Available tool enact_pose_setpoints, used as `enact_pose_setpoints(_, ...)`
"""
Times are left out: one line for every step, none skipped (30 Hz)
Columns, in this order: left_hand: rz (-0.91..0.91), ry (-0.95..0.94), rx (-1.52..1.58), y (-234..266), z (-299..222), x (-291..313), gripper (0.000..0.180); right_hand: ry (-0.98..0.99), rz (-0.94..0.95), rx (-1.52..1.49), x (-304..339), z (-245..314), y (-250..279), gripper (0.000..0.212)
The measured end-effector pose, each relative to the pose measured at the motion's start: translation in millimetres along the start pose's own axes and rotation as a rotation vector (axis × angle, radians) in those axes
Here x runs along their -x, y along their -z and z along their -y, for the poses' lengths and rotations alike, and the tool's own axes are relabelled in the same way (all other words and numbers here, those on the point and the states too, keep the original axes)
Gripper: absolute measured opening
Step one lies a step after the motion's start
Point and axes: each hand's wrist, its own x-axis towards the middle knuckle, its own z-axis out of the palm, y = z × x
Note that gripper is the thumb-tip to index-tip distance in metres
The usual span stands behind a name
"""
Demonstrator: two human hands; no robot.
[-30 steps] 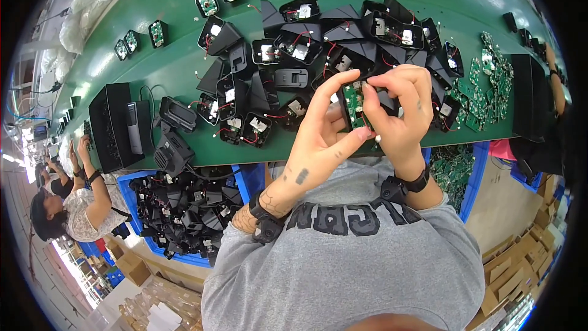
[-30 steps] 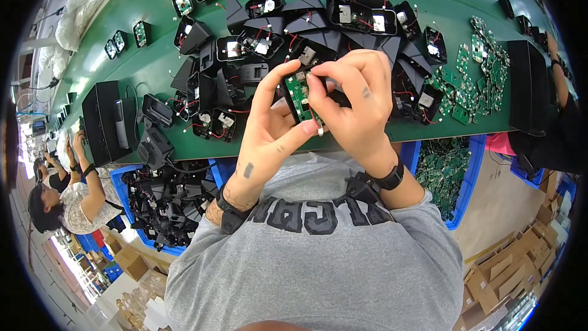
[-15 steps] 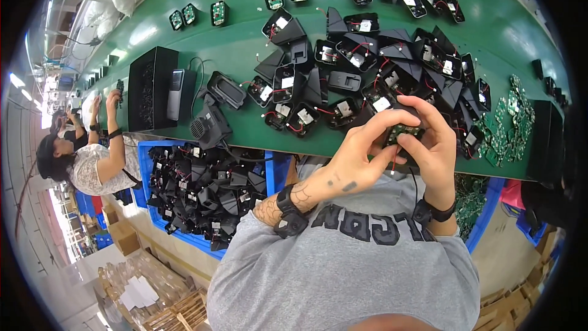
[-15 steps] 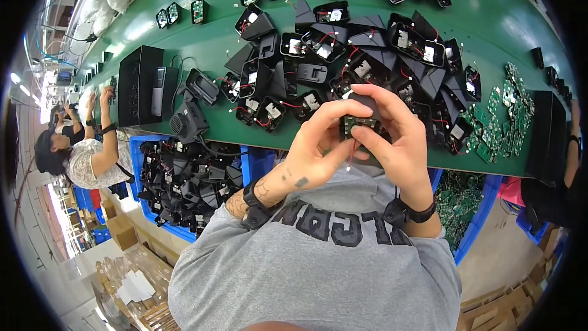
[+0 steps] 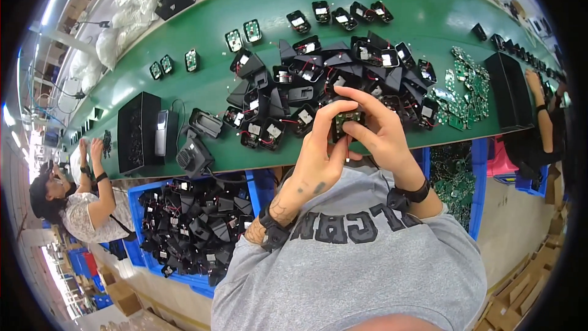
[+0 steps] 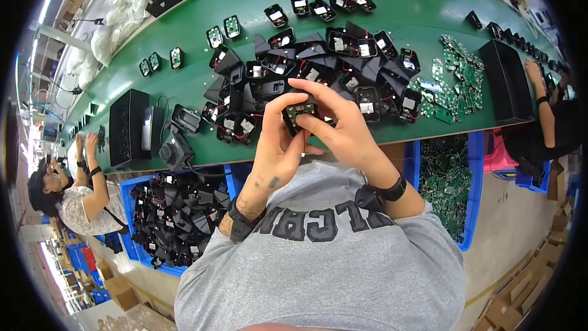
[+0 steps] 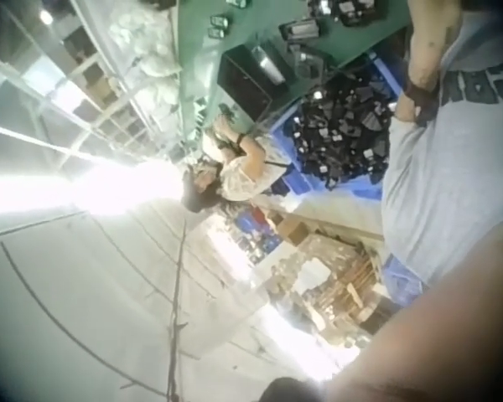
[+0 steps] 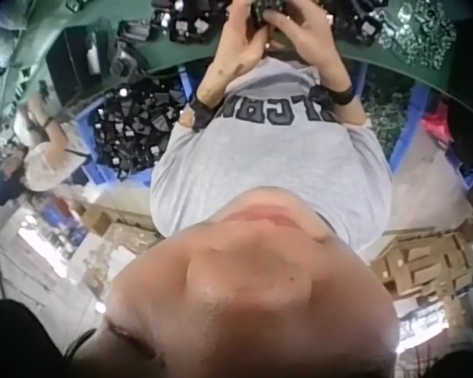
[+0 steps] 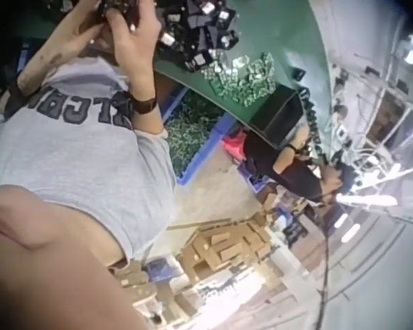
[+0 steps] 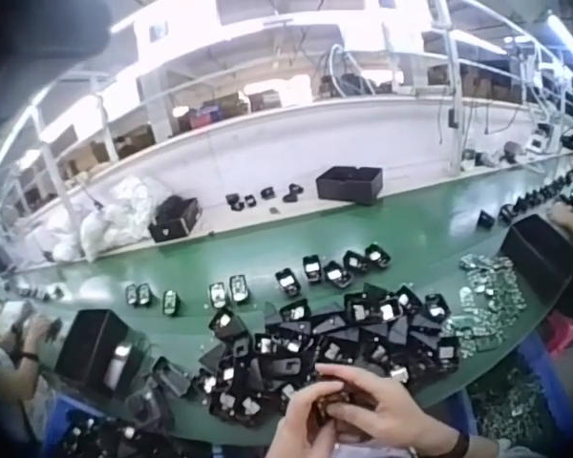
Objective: The person picks up a plastic housing and a circuit board, fits the board into the housing, and plugs a small white connector into the board before placing the unit on the workbench.
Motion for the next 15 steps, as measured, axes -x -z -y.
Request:
enact_pose_setpoints(0.005, -0.003, -0.004, -2, 0, 1, 0.06, 0.029, 0.005, 0.013, 2, 1, 1, 0.05)
enact_pose_setpoints(0.015, -0.011, -0.002, -3, -4, 2, 0.06, 0.036, -0.003, 0.021, 3, -1, 3, 0.05)
enact_pose_setpoints(0.012, 0.052, 0.07, -3, -12, 3, 0.06, 0.034, 0.002, -0.093, 4, -5, 4, 0.049)
enact_pose_setpoints(0.01, 0.117, 0.142, -4, -16, 5, 0.061, 0.032, 0.007, -0.206, 7, -6, 3, 0.049)
enact_pose_setpoints(0.039, 0.113, 0.101, -5, -12, 6, 0.063, 0.012, -0.002, -0.172, 12, -2, 4, 0.048)
enact_pose_setpoints(0.05, 0.107, 0.1, -6, -15, 6, 0.063, 0.021, -0.011, -0.167, 15, -2, 3, 0.048)
enact_pose_setpoints(0.041, 0.119, 0.096, -8, -18, 5, 0.061, -0.022, -0.048, -0.169, 19, -4, 4, 0.047)
enact_pose_setpoints(0.033, 0.132, 0.093, -10, -20, 5, 0.058, -0.066, -0.088, -0.171, 22, -4, 5, 0.046)
enact_pose_setpoints(0.044, 0.125, 0.097, -11, -19, 5, 0.058, -0.059, -0.096, -0.162, 25, -1, 4, 0.046)
enact_pose_setpoints(0.044, 0.113, 0.102, -13, -17, 6, 0.054, -0.039, -0.113, -0.125, 26, 3, 3, 0.046)
enact_pose_setpoints(0.045, 0.102, 0.106, -15, -15, 7, 0.051, -0.02, -0.129, -0.087, 28, 7, 1, 0.045)
enact_pose_setpoints(0.059, 0.101, 0.113, -17, -14, 8, 0.051, -0.019, -0.143, -0.08, 31, 9, -1, 0.045)
enact_pose_setpoints(0.077, 0.061, 0.128, -19, -12, 7, 0.047, 0.018, -0.159, -0.108, 34, 11, -4, 0.045)
enact_pose_setpoints(0.094, 0.021, 0.144, -21, -11, 7, 0.043, 0.055, -0.173, -0.136, 36, 13, -6, 0.045)
enact_pose_setpoints(0.089, 0.017, 0.156, -23, -11, 6, 0.041, 0.077, -0.185, -0.092, 38, 15, -6, 0.044)
